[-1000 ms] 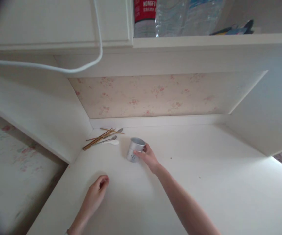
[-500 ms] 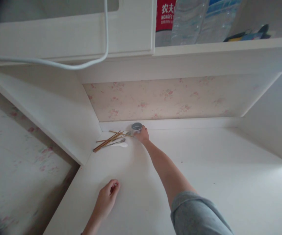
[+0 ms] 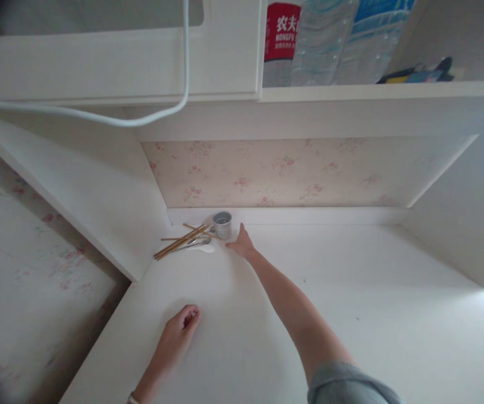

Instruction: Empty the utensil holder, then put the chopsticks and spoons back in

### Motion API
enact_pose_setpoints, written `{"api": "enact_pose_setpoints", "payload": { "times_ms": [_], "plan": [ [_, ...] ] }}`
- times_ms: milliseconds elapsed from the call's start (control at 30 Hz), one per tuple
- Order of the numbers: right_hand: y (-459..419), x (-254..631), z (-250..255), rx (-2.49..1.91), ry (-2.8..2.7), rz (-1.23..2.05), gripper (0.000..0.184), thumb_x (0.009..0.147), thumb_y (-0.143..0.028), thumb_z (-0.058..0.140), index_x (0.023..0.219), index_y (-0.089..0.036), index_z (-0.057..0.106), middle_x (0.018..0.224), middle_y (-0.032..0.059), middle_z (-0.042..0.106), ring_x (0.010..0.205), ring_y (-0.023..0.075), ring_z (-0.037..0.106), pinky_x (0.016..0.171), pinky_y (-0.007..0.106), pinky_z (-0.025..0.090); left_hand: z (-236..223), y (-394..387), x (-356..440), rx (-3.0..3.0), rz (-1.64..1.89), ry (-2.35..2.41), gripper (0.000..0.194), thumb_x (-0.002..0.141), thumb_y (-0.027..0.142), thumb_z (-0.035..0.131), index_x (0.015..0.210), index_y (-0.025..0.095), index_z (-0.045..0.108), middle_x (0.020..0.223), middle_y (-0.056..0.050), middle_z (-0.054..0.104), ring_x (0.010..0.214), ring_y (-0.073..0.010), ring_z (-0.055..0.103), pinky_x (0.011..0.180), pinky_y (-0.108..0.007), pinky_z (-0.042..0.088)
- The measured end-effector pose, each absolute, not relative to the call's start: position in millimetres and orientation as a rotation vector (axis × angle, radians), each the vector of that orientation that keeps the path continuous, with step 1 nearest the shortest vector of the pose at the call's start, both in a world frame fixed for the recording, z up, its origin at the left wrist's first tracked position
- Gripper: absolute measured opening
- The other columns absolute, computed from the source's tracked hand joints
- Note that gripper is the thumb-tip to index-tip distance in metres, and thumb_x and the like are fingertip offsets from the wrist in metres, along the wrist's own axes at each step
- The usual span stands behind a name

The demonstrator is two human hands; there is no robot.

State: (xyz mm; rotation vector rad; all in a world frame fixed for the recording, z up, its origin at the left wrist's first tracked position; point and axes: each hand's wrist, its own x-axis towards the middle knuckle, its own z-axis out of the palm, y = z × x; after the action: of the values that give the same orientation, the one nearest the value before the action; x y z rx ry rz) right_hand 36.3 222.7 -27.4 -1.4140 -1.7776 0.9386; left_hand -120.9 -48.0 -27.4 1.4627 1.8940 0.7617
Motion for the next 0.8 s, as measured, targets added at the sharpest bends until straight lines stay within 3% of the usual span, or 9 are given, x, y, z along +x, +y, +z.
{"api": "enact_pose_setpoints", "payload": {
  "times_ms": [67,167,233,300,367,433,600,800],
  "plan": [
    [200,53,-33,-1.436,-1.732,0.960,0.096,0.063,-0.031,0.074,0.143,-0.018,0.022,0.137,0.0169,0.044,0.117,0.0257,0.052,0.093,0.037,0.044,-28,-41,-116,1.448,0.754,1.864,0.033,0.088,0.044,0.039,0.090,0.019,0.061,0.065,0.002,0.058,0.059,-0.0140,0.052,0.058,-0.023,0.036],
    [158,80,-37,-1.425,-1.700,1.009,0.071,0.074,-0.031,0.063,0.137,-0.022,0.032,0.119,0.0095,0.059,0.088,0.0165,0.063,0.076,0.028,0.049,-30,-26,-100,1.463,0.774,1.782,0.032,0.087,0.042,0.041,0.091,0.019,0.061,0.063,0.002,0.056,0.058,-0.0135,0.051,0.057,-0.023,0.036],
    [126,96,-38,-1.393,-1.721,1.055,0.049,0.080,-0.031,0.057,0.127,-0.022,0.046,0.090,0.0017,0.067,0.068,0.0126,0.061,0.063,0.023,0.047,-31,-14,-84,1.468,0.793,1.716,0.031,0.086,0.041,0.042,0.091,0.018,0.062,0.064,0.002,0.056,0.059,-0.0133,0.051,0.057,-0.023,0.036],
    [94,107,-39,-1.361,-1.769,1.110,0.025,0.084,-0.037,0.053,0.097,-0.019,0.063,0.058,-0.0041,0.058,0.051,0.0109,0.053,0.050,0.020,0.040,-33,-3,-65,1.464,0.813,1.636,0.030,0.085,0.040,0.044,0.091,0.017,0.063,0.067,0.001,0.058,0.061,-0.0137,0.052,0.058,-0.023,0.037],
    [65,116,-42,-1.349,-1.799,1.120,0.034,0.085,-0.045,0.052,0.068,-0.018,0.063,0.052,-0.0040,0.051,0.048,0.0097,0.046,0.046,0.020,0.032,-33,5,-47,1.460,0.840,1.568,0.030,0.085,0.039,0.044,0.092,0.017,0.063,0.073,-0.001,0.062,0.066,-0.0147,0.055,0.062,-0.023,0.039],
    [40,122,-48,-1.353,-1.825,1.103,0.046,0.087,-0.049,0.047,0.057,-0.017,0.059,0.050,-0.0040,0.046,0.048,0.0091,0.041,0.045,0.021,0.027,-34,10,-31,1.474,0.850,1.534,0.028,0.085,0.035,0.043,0.093,0.016,0.063,0.077,-0.003,0.065,0.070,-0.0155,0.058,0.065,-0.024,0.041],
    [6,133,-59,-1.336,-1.871,0.966,0.053,0.091,-0.052,0.038,0.052,-0.018,0.049,0.049,-0.0047,0.034,0.047,0.0096,0.033,0.047,0.024,0.022,-35,6,-11,1.578,0.773,1.582,0.023,0.083,0.029,0.044,0.088,0.018,0.064,0.070,-0.002,0.065,0.064,-0.0150,0.058,0.062,-0.023,0.039],
    [0,137,-55,-1.313,-1.912,0.908,0.048,0.093,-0.048,0.038,0.058,-0.019,0.052,0.051,-0.0037,0.043,0.048,0.0105,0.039,0.049,0.024,0.027,-38,-5,-13,1.637,0.791,1.550,0.024,0.084,0.029,0.044,0.092,0.019,0.064,0.068,-0.001,0.064,0.062,-0.0142,0.056,0.059,-0.023,0.037]
  ]
}}
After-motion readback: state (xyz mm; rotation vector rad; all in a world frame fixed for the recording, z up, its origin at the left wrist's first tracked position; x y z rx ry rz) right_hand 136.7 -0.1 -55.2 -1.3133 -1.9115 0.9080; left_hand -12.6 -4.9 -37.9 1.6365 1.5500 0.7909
